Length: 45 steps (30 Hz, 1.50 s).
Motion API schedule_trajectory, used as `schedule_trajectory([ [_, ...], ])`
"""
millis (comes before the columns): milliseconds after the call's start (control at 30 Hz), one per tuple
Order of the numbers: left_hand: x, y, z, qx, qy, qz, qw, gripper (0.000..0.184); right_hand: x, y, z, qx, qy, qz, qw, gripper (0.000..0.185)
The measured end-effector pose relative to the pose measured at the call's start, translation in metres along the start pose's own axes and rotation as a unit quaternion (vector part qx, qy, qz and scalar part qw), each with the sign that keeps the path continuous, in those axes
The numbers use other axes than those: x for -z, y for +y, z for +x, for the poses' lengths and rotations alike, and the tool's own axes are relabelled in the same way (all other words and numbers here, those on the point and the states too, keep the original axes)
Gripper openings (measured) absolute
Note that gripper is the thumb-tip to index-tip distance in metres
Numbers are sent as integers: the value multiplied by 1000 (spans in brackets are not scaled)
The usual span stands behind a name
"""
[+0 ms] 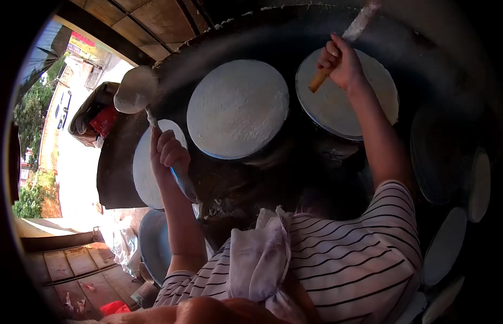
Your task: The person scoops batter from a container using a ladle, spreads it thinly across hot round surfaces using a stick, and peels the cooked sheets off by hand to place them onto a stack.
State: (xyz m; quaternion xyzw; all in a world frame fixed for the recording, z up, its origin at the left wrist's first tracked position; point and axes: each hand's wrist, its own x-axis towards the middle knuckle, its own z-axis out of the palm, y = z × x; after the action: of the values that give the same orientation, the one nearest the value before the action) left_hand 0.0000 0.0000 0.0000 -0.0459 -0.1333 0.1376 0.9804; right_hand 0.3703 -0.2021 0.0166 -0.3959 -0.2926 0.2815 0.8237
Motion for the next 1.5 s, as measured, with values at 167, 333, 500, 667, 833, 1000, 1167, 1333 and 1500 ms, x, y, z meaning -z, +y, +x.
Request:
schedule_trajectory([
  [167,-28,9,7,-109,211,-197,951,32,25,234,33,-196,136,-140,961,43],
  [333,3,-28,53,-156,199,-208,945,32,86,270,66,-309,30,-424,851,43],
  [500,1,-44,82,-143,181,-210,950,32,90,220,76,-328,13,-259,908,42],
  [667,-6,-63,92,-102,163,-195,962,32,105,200,69,-237,58,-180,953,46],
  [833,-21,-82,90,-62,185,-166,967,33,63,116,43,-46,190,-125,973,45],
  [1000,-32,-134,54,81,159,-61,982,31,82,14,-152,14,328,-86,941,31],
  [1167,-53,-233,33,272,79,-17,959,40,58,-49,-401,23,541,-217,812,45],
  [1333,-24,-374,69,602,157,-159,767,38,70,-77,-571,13,667,-267,696,45],
  [1500,88,-546,55,713,247,-121,645,32,113,-58,-620,105,747,-149,639,42],
])
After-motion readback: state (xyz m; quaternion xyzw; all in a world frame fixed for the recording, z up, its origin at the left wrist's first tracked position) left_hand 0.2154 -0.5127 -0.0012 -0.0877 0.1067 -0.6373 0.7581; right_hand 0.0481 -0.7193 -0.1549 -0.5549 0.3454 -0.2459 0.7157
